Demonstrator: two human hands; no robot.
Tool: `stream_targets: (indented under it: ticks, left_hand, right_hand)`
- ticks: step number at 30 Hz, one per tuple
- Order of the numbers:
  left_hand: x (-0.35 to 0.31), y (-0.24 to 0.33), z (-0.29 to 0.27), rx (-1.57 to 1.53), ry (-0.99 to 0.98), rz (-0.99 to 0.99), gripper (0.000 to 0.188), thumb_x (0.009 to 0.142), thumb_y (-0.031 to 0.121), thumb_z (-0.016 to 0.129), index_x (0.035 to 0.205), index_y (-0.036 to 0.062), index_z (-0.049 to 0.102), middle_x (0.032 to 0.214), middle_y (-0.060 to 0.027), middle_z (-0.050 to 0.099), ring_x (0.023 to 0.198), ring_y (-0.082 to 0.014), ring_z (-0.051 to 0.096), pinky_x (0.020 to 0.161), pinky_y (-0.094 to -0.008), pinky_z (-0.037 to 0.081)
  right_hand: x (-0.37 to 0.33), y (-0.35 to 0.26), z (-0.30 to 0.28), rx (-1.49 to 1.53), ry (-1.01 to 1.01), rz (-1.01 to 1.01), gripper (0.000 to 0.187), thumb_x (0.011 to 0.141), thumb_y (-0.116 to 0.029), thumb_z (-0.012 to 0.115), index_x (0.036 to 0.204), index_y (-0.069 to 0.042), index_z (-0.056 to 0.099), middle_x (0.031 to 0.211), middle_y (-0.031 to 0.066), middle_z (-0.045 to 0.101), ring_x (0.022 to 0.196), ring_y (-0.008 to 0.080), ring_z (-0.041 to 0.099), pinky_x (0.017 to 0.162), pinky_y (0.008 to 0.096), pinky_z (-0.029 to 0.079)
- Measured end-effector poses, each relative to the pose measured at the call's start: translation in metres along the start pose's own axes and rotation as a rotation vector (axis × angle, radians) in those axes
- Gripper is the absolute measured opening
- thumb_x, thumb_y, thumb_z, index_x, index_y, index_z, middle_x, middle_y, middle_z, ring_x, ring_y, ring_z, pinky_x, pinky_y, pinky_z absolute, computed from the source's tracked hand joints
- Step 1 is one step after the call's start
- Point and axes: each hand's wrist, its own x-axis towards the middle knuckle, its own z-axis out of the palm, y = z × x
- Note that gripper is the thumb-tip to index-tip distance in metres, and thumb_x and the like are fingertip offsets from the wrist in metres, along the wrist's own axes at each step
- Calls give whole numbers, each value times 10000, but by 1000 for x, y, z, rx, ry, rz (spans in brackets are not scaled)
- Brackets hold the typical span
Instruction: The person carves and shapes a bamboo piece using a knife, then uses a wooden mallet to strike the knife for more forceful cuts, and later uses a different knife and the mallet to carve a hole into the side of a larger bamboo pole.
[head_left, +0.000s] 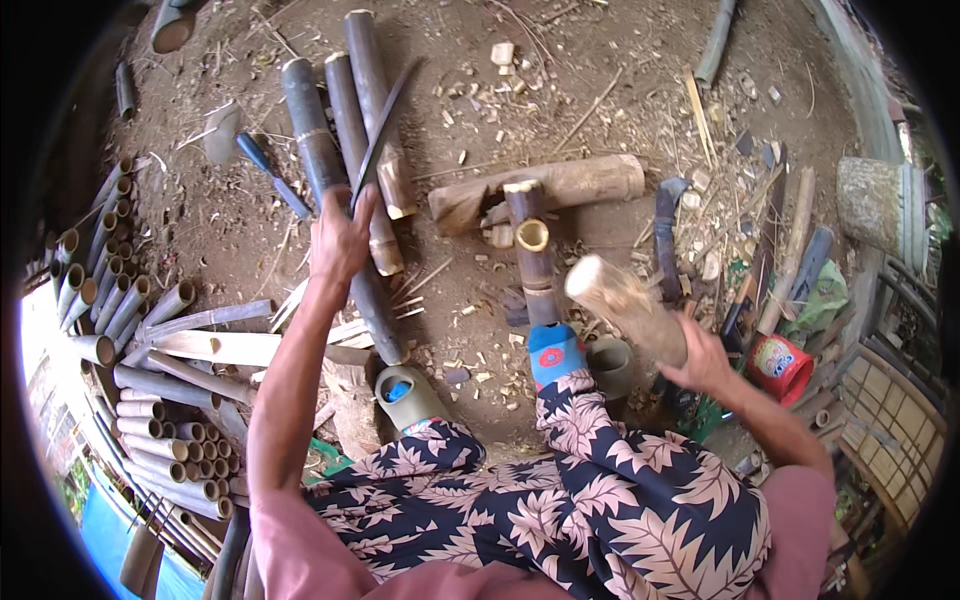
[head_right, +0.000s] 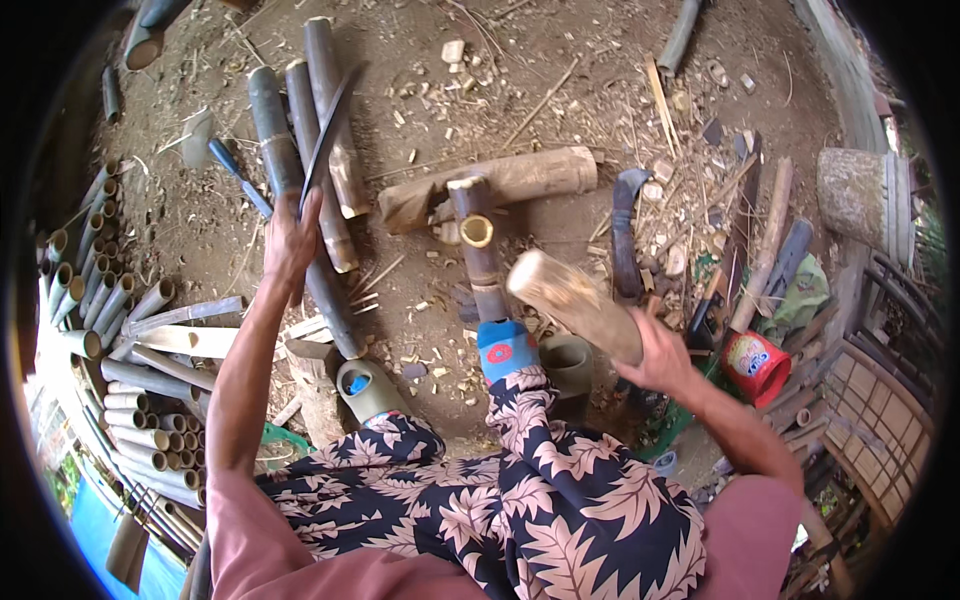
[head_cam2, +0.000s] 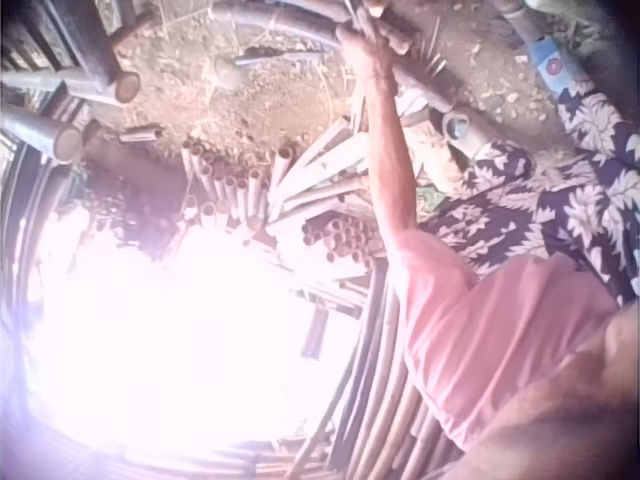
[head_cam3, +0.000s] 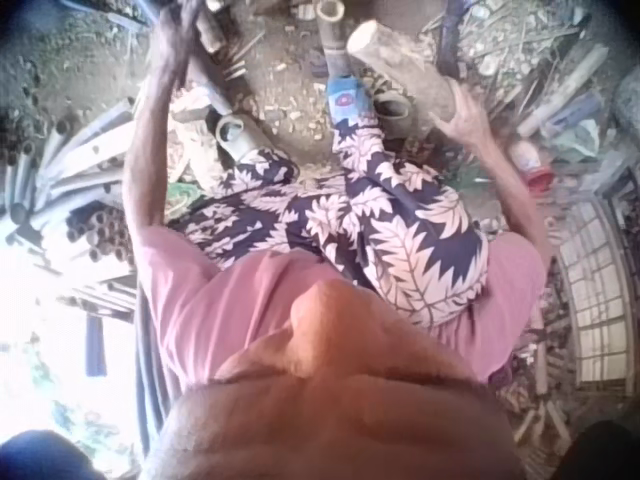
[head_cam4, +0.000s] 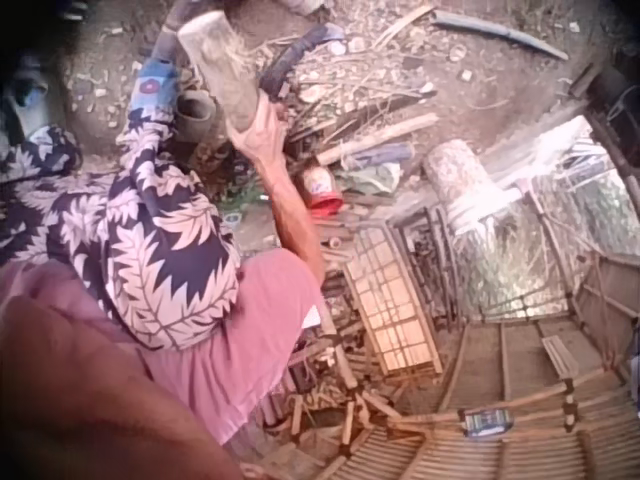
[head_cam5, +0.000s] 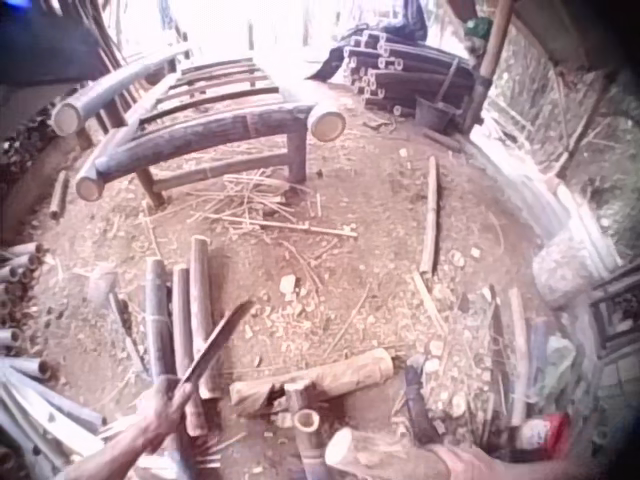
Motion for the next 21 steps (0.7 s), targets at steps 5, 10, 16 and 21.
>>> stream_targets:
  ticks: [5,10,16,21]
  left_hand:
    - [72,-26,17,148,430,150,729,931,529,533,1329,-65,390,1187,-365,552,1110,-490,560,928,-509,458]
    - [87,-21,25,364,478,85,703,881,394,666,1366,-33,389,1203,-243,574,1150,-418,526,1010,-476,388]
    - [19,5,33,152,492,367,561,857,246,695,1319,9,482,1185,-227,562,1088,-397,529,946,-479,422]
    - [-113,78,62,-762,-851,132,522,882,360,719,1250,17,582,1011,-74,609,962,-190,590,894,-346,482]
  right_hand:
    - [5,23,30,64,322,291,547,863,-297,690,1264,35,523,1138,223,574,1039,409,572,933,443,467]
    - [131,57,25,6,485,440,578,832,-262,719,1268,38,487,1213,245,513,1081,452,542,947,475,454]
    - [139,26,-23,165,351,637,459,775,-116,656,1192,51,561,901,225,656,827,298,659,733,428,525]
    - [111,-1,-92,843,74,514,588,908,-157,490,1457,13,365,908,66,559,770,155,569,694,316,494]
